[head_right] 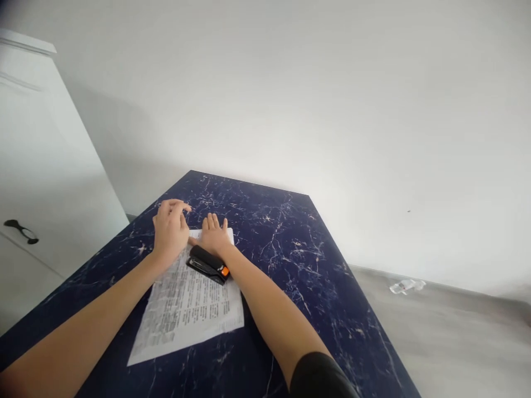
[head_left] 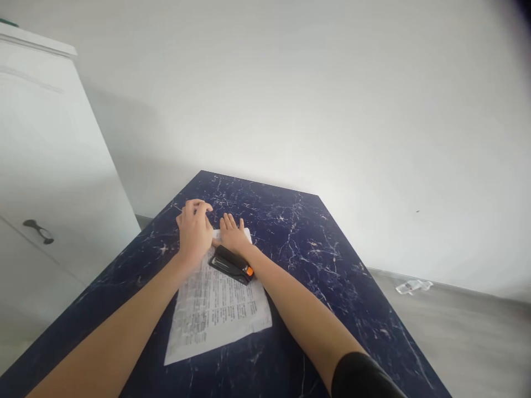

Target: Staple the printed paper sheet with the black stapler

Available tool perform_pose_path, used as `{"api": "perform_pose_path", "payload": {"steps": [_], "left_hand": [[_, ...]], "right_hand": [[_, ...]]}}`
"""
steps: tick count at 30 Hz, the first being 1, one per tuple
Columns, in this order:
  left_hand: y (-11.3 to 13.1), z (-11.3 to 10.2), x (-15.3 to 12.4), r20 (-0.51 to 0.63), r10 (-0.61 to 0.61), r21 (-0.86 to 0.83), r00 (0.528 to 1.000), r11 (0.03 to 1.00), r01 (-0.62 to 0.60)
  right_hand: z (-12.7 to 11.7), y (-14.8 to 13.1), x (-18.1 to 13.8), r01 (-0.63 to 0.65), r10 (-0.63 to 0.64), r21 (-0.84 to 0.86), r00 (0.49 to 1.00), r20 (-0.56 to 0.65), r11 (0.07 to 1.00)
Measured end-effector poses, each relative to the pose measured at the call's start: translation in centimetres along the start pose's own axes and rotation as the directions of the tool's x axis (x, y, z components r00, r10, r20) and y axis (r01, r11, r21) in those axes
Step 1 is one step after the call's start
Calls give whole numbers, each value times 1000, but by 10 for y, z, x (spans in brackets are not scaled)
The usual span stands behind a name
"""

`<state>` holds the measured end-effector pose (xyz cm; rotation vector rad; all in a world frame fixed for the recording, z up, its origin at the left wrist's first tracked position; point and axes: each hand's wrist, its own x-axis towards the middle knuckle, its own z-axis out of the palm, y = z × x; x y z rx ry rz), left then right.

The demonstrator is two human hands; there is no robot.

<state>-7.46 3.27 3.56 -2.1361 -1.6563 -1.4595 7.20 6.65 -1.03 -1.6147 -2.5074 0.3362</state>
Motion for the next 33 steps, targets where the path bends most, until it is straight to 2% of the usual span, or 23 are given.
{"api": "perform_pose_path", "payload": {"steps": [2, 4, 8, 10, 12, 15, 18, 21, 24, 26, 28, 29, 30, 31, 33], "left_hand": [[3, -4, -1, 4, 23, 65, 1000, 998, -23], [6, -6, -2, -3, 42, 76, 999, 996, -41], [7, -6, -3, -6, 72, 44, 997, 996, -72], [6, -6, -2, 21, 117, 5, 993, 993, -118], [5, -4, -1, 138, 234, -48, 962, 972, -230], [7, 3, -2, 372, 424, -146, 826, 905, -399], [17, 12, -11, 495, 505, -248, 707, 862, -442], [30, 19, -22, 575, 551, -392, 605, 834, -388], [39, 19, -29, 641, 566, -509, 518, 819, -265], [39, 18, -30, 714, 555, -529, 427, 827, -190], [34, 17, -30, 789, 529, -505, 312, 848, -161], [31, 16, -30, 815, 520, -492, 255, 854, -170], [28, 17, -29, 831, 515, -482, 209, 855, -190], [26, 17, -29, 838, 517, -479, 176, 850, -217], [24, 18, -28, 835, 532, -489, 142, 835, -254]], "right_hand": [[1, -10, 9, 63, -63, -32, 998, -11, 997], [1, -11, 9, 197, -199, -68, 980, -21, 978], [0, 0, -9, 491, -489, -28, 870, 64, 871], [0, 10, -24, 532, -532, 32, 845, 52, 846], [-3, 23, -42, 525, -527, 77, 850, 13, 848], [-12, 47, -78, 490, -494, 126, 870, 0, 863], [-20, 74, -113, 455, -460, 150, 888, -5, 878], [-19, 93, -132, 434, -430, 152, 901, -60, 888], [-15, 101, -132, 420, -398, 139, 903, -161, 897], [-20, 101, -134, 395, -344, 146, 894, -286, 907], [-35, 98, -145, 329, -212, 219, 878, -429, 918], [-46, 96, -155, 291, -137, 282, 877, -460, 914], [-58, 92, -168, 250, -65, 349, 884, -464, 903], [-68, 88, -182, 224, -48, 402, 914, -402, 888], [-82, 79, -209, 202, -118, 410, 968, -221, 890]]}}
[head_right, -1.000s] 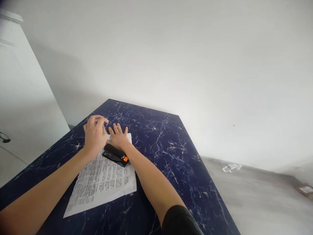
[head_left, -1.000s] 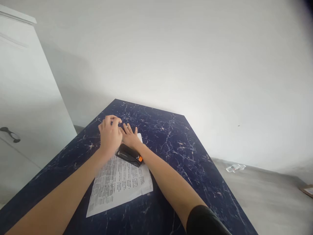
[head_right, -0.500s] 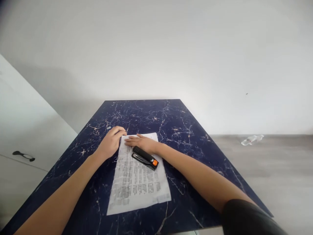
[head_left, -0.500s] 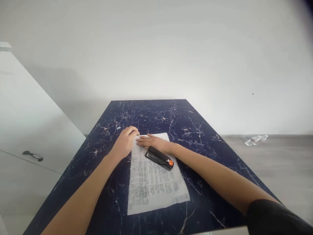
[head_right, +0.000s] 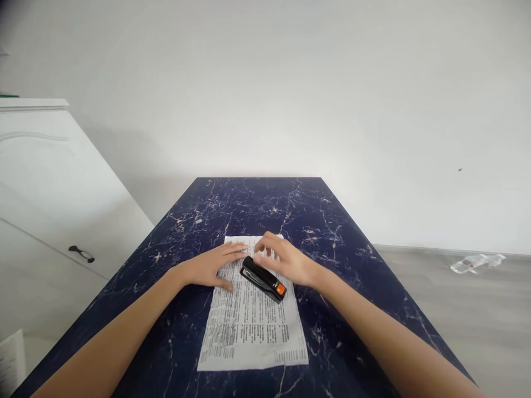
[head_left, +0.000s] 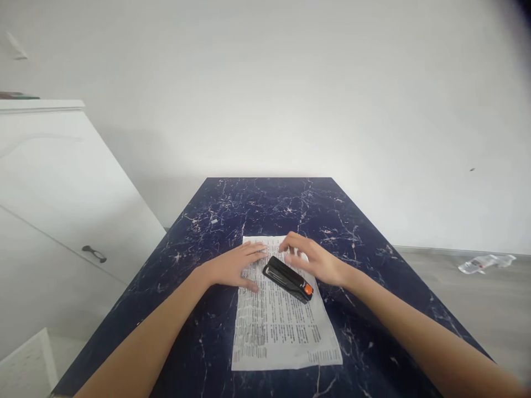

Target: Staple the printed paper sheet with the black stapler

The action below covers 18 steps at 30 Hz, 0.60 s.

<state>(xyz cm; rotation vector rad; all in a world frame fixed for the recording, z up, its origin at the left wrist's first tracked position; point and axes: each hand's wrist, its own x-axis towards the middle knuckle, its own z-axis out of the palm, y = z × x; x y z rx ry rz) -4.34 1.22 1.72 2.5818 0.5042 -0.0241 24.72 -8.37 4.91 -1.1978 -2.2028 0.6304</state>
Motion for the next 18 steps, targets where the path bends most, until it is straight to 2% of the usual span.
{"api": "perform_pose_path", "payload": {"steps": [2, 5, 9, 12, 14, 16, 18], "left_hand": [[0, -1, 1, 5, 9, 5, 1000, 1000, -9], [2, -4, 0, 11, -23, -4, 1000, 1000, 23], [-2, -6, -3, -30, -77, -25, 997, 997, 76], [-8, -5, -4, -35, -55, -60, 998, 997, 53], [-11, -4, -3, -59, -44, -92, 997, 995, 38], [-13, -2, -3, -97, -47, -132, 994, 991, 34], [-14, 1, -2, -126, -57, -180, 990, 983, 34]], "right_hand": [[1, -12, -20, -11, 15, -61, 998, 64, 998], [19, -13, -35, -82, 80, -93, 996, -25, 992], [37, 4, -28, -64, 48, -73, 979, -199, 995], [37, 14, -16, -14, 8, -28, 980, -198, 1000], [34, 18, -11, -31, 39, 55, 987, -154, 998], [31, 21, -10, -97, 125, 209, 984, -126, 973], [27, 25, -12, -163, 227, 424, 968, -106, 891]]}}
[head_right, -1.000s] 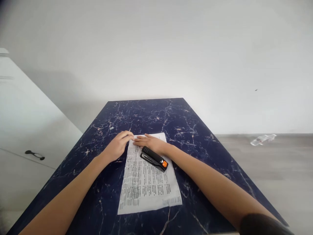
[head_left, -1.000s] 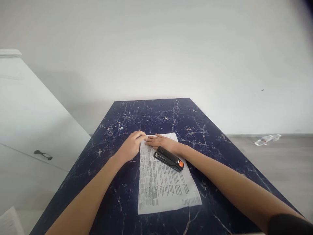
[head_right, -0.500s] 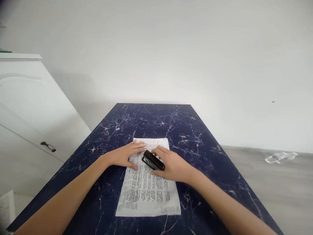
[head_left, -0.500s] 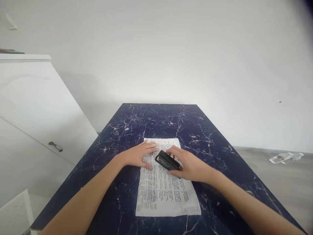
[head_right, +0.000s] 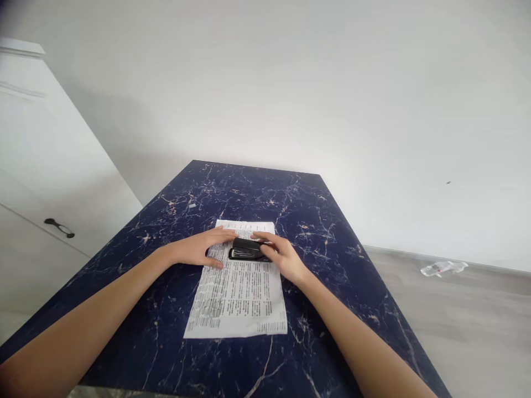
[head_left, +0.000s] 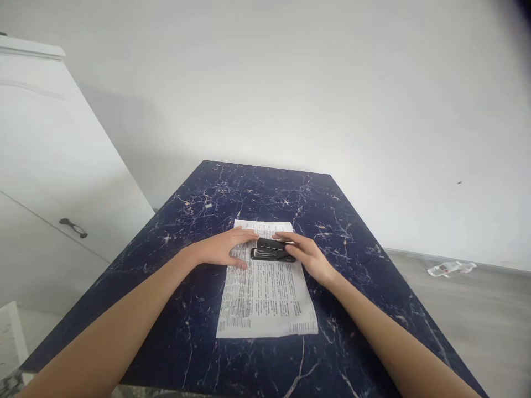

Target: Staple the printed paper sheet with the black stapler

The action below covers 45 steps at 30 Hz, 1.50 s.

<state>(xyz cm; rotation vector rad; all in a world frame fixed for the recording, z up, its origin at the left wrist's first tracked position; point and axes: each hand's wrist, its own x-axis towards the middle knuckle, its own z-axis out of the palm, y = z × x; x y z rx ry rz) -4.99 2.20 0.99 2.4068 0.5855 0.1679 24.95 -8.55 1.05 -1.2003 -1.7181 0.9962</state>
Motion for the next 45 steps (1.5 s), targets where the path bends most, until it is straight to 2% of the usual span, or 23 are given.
{"api": "perform_pose_path", "payload": {"steps": [3, 5, 9, 12, 14, 16, 18, 19, 21, 22, 23, 24, 26, 28, 31, 33, 35, 37, 39, 41, 42, 44, 45], "left_hand": [[3, 6, 3, -31, -24, -72, 999, 997, 22], [7, 10, 6, -49, -55, -96, 997, 994, 50], [11, 13, 10, -88, -116, -160, 989, 982, 101], [9, 10, 7, -111, -107, -225, 988, 971, 80], [6, 9, 5, -109, -78, -266, 991, 963, 47], [7, 8, 5, -126, -47, -323, 991, 946, 4], [12, 10, 8, -227, -55, -403, 972, 914, -42], [15, 12, 11, -309, -92, -456, 947, 888, -63], [22, 17, 18, -467, -236, -590, 852, 801, -102], [25, 19, 21, -498, -322, -666, 805, 736, -117], [27, 21, 24, -484, -392, -739, 782, 662, -126], [29, 23, 26, -435, -433, -804, 789, 582, -124], [31, 25, 27, -296, -432, -896, 852, 434, -92], [32, 27, 27, -213, -389, -939, 896, 334, -78], [32, 28, 25, -204, -379, -954, 903, 284, -97], [32, 28, 25, -205, -383, -951, 901, 295, -91], [31, 28, 26, -188, -408, -948, 893, 313, -57], [30, 26, 27, -178, -477, -941, 861, 338, -7], [29, 24, 27, -253, -569, -914, 782, 405, -1], [29, 22, 25, -449, -588, -822, 672, 568, -52], [30, 21, 23, -562, -547, -736, 620, 673, -73], [33, 21, 19, -732, -399, -519, 553, 851, -74], [36, 21, 17, -777, -306, -406, 550, 912, -66]], "right_hand": [[-5, 3, -3, -116, 115, 316, 993, 22, 942], [-5, 5, -3, -167, 158, 436, 986, 56, 884], [-5, 9, -2, -181, 158, 532, 983, 90, 827], [-6, 11, -1, -149, 124, 515, 989, 82, 844], [-5, 10, -1, -106, 91, 406, 994, 55, 908], [-2, 7, -1, -61, 53, 175, 997, 49, 983], [3, 5, -3, -20, 22, -82, 999, 26, 996], [6, 4, -5, 7, -8, -180, 1000, -2, 984], [10, 2, -10, 102, -136, -316, 987, -88, 943], [12, 2, -12, 177, -238, -376, 964, -122, 910], [13, 2, -15, 263, -354, -441, 925, -138, 858], [13, 1, -17, 343, -467, -511, 874, -134, 788], [13, 0, -21, 452, -627, -637, 777, -64, 624], [11, -3, -23, 499, -670, -720, 740, 64, 482], [10, -8, -26, 536, -626, -757, 748, 220, 373], [10, -9, -28, 545, -609, -754, 753, 249, 366], [12, -9, -28, 535, -618, -750, 755, 218, 389], [14, -11, -26, 464, -654, -760, 754, 69, 455], [16, -13, -22, 287, -603, -731, 770, -209, 619], [16, -15, -18, 65, -401, -596, 797, -451, 800], [15, -15, -17, -28, -271, -513, 823, -499, 858], [14, -13, -14, -139, -61, -385, 884, -463, 912], [14, -11, -14, -160, 3, -347, 911, -411, 924]]}}
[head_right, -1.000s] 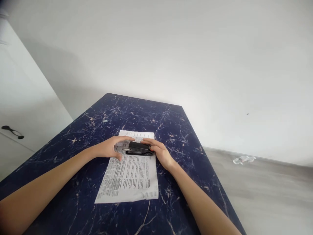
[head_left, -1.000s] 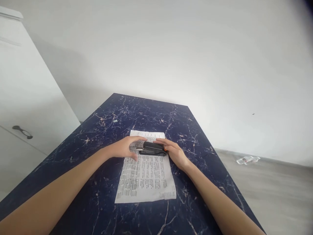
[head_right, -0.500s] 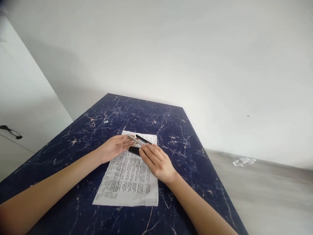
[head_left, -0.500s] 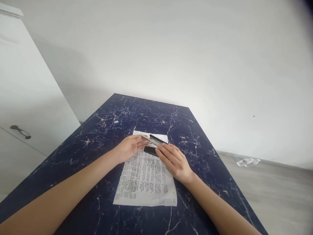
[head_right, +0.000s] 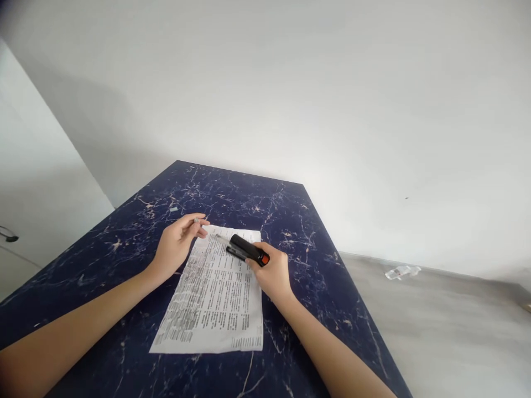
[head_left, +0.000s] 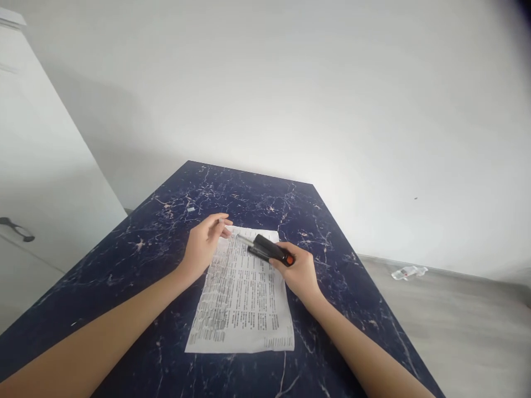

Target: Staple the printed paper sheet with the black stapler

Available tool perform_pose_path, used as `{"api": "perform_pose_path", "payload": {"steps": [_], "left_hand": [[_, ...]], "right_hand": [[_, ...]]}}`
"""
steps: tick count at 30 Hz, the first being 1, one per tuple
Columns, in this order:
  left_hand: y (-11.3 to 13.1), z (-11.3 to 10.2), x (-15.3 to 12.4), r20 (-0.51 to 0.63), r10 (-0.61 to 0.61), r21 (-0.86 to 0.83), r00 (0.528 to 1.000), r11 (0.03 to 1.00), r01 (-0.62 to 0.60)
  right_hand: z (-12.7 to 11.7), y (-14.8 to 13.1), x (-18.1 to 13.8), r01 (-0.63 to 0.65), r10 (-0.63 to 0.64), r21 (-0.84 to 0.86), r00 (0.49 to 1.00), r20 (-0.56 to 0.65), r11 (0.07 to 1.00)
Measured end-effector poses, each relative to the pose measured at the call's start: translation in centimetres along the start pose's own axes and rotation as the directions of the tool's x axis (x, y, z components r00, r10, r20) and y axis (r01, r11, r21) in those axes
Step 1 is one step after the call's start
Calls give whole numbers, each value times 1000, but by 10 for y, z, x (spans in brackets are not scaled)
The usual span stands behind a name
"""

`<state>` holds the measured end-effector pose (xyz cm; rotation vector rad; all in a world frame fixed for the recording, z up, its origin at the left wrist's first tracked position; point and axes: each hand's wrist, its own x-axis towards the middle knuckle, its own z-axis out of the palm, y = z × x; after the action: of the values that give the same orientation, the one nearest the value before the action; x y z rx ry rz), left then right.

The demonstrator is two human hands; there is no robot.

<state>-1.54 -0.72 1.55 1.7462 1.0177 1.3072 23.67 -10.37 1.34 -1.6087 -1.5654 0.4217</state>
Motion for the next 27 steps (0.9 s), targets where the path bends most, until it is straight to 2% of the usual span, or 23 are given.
{"api": "perform_pose_path", "payload": {"steps": [2, 3, 5, 6, 7, 9, 11, 12, 14, 19, 23, 24, 25, 27], "left_hand": [[5, 2, -7, 98, 185, 102, 978, 975, -195], [8, 5, -10, 181, 265, 116, 947, 951, -288], [14, 12, -19, 357, 375, 87, 856, 898, -430], [16, 16, -23, 419, 392, 70, 819, 885, -460], [19, 20, -27, 460, 391, 59, 797, 883, -466], [23, 26, -34, 491, 373, 45, 787, 892, -450], [25, 29, -38, 502, 370, 22, 781, 898, -440], [25, 29, -39, 512, 381, 3, 770, 896, -445], [25, 28, -40, 522, 393, -31, 757, 895, -444], [24, 27, -39, 563, 344, -71, 751, 926, -371], [27, 31, -40, 592, 316, -143, 741, 946, -290], [27, 30, -38, 583, 315, -150, 749, 948, -281], [26, 27, -35, 560, 308, -136, 769, 950, -281], [19, 14, -21, 473, 263, -18, 841, 957, -289]], "right_hand": [[1, 3, 0, 3, -7, 35, 993, 115, 999], [1, 3, 0, 51, -55, 42, 991, 124, 998], [0, 2, -1, 233, -234, 22, 970, 62, 972], [0, 1, -2, 347, -347, -3, 938, 26, 938], [0, -1, -3, 466, -466, -25, 885, 9, 885], [-1, -4, -8, 673, -672, -38, 740, 33, 739], [-1, -7, -13, 809, -806, -28, 588, 63, 587], [-2, -9, -15, 847, -845, -33, 531, 66, 530], [-4, -9, -18, 874, -871, -64, 486, 73, 482], [-9, -3, -17, 858, -854, -104, 512, 96, 503], [-7, -4, -15, 860, -862, -111, 505, 44, 498], [-7, -5, -13, 849, -853, -104, 522, 13, 518], [-8, -5, -11, 822, -828, -101, 560, -33, 560], [-13, -1, -2, 702, -712, -120, 687, -143, 702]]}}
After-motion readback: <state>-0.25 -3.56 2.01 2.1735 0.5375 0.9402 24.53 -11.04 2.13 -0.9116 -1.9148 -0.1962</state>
